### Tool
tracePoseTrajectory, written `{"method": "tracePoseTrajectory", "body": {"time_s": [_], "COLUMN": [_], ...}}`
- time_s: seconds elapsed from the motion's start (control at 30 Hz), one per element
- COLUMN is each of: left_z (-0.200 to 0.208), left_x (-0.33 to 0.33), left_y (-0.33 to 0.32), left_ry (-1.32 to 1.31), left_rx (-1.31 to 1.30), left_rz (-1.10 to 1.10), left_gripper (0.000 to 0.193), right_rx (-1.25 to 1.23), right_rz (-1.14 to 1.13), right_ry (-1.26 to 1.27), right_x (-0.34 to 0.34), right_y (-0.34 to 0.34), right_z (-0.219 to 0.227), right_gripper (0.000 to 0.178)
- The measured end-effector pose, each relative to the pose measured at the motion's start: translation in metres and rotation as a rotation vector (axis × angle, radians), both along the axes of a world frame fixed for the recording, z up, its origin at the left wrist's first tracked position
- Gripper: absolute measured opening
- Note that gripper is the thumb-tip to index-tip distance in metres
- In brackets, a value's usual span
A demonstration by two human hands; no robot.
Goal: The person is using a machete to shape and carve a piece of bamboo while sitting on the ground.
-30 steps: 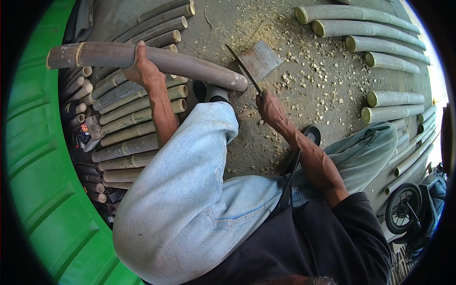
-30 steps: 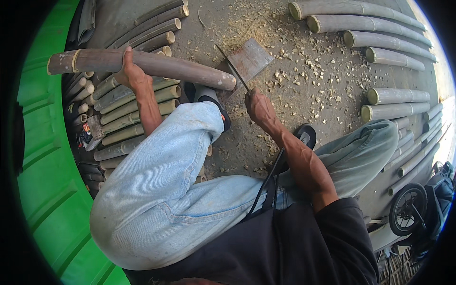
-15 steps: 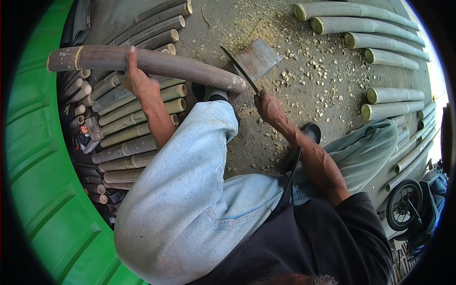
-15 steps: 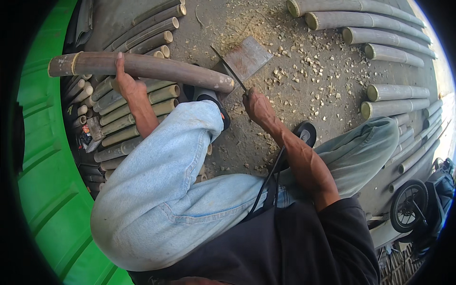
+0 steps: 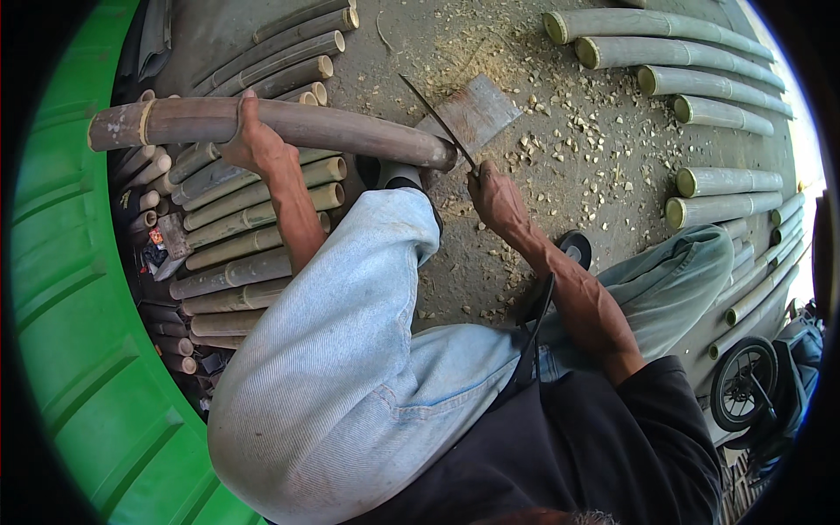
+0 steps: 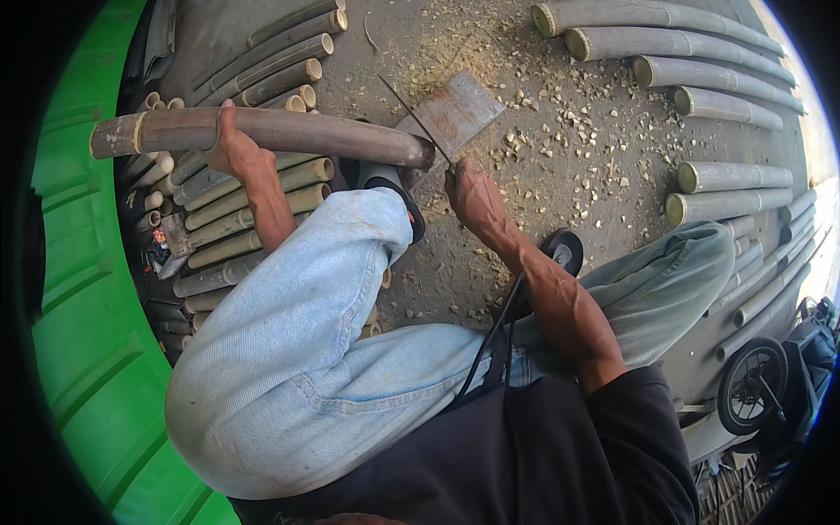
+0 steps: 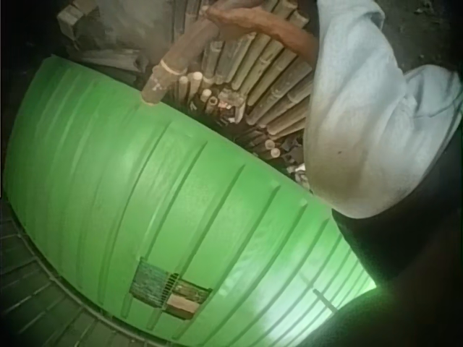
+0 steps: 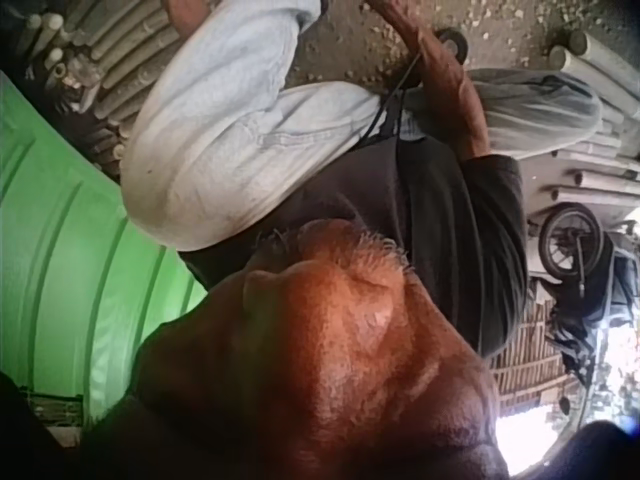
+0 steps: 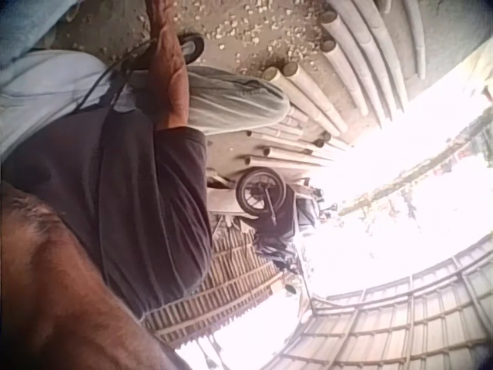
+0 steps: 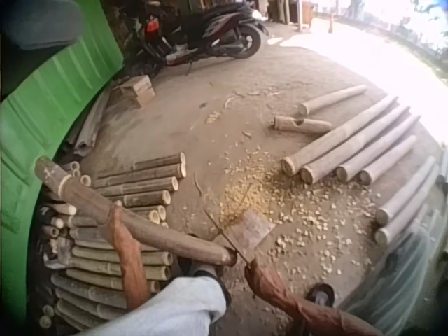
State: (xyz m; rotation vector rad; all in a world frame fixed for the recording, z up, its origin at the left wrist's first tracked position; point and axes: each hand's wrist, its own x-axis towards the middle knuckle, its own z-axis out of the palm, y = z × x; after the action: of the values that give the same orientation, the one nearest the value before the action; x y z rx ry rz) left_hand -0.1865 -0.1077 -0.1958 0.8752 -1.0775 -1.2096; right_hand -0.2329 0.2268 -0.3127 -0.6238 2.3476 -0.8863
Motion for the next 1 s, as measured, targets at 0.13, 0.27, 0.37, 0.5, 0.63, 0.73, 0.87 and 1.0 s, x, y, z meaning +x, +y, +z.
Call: {"method": "tracePoseTrajectory", "body": {"time_s": [0.13, 0.27, 0.37, 0.5, 0.63, 0.73, 0.87, 1.0], "left_z": [-0.002, -0.004, -0.005, -0.009, -0.010, -0.005, -0.001, -0.006], "left_x": [0.002, 0.006, 0.006, 0.015, 0.020, 0.015, 0.011, 0.019], "left_y": [-0.002, -0.003, -0.005, -0.007, -0.004, 0.001, 0.005, 0.001], "left_ry": [-0.006, -0.027, -0.012, 0.036, 0.103, 0.079, 0.038, 0.049], "left_rx": [0.052, -0.005, -0.034, 0.006, 0.016, 0.014, 0.004, 0.063], "left_rz": [-0.037, 0.004, -0.021, -0.154, -0.202, -0.162, -0.215, -0.226], "left_gripper": [0.052, 0.054, 0.053, 0.050, 0.046, 0.047, 0.048, 0.052], "right_rx": [-0.296, -0.170, -0.038, -0.196, -0.329, -0.011, -0.061, -0.498], "right_rz": [-0.068, -0.016, 0.010, 0.017, -0.037, 0.028, 0.038, -0.062], "right_ry": [0.126, 0.089, 0.049, 0.128, 0.098, -0.018, 0.000, 0.179], "right_x": [-0.002, -0.001, -0.004, -0.012, -0.005, 0.001, -0.002, -0.006], "right_y": [0.001, 0.000, 0.005, 0.009, 0.003, 0.000, 0.001, 0.002], "right_z": [0.004, -0.012, -0.020, -0.012, -0.006, -0.006, -0.002, -0.009], "right_gripper": [0.028, 0.028, 0.026, 0.026, 0.026, 0.027, 0.028, 0.028]}}
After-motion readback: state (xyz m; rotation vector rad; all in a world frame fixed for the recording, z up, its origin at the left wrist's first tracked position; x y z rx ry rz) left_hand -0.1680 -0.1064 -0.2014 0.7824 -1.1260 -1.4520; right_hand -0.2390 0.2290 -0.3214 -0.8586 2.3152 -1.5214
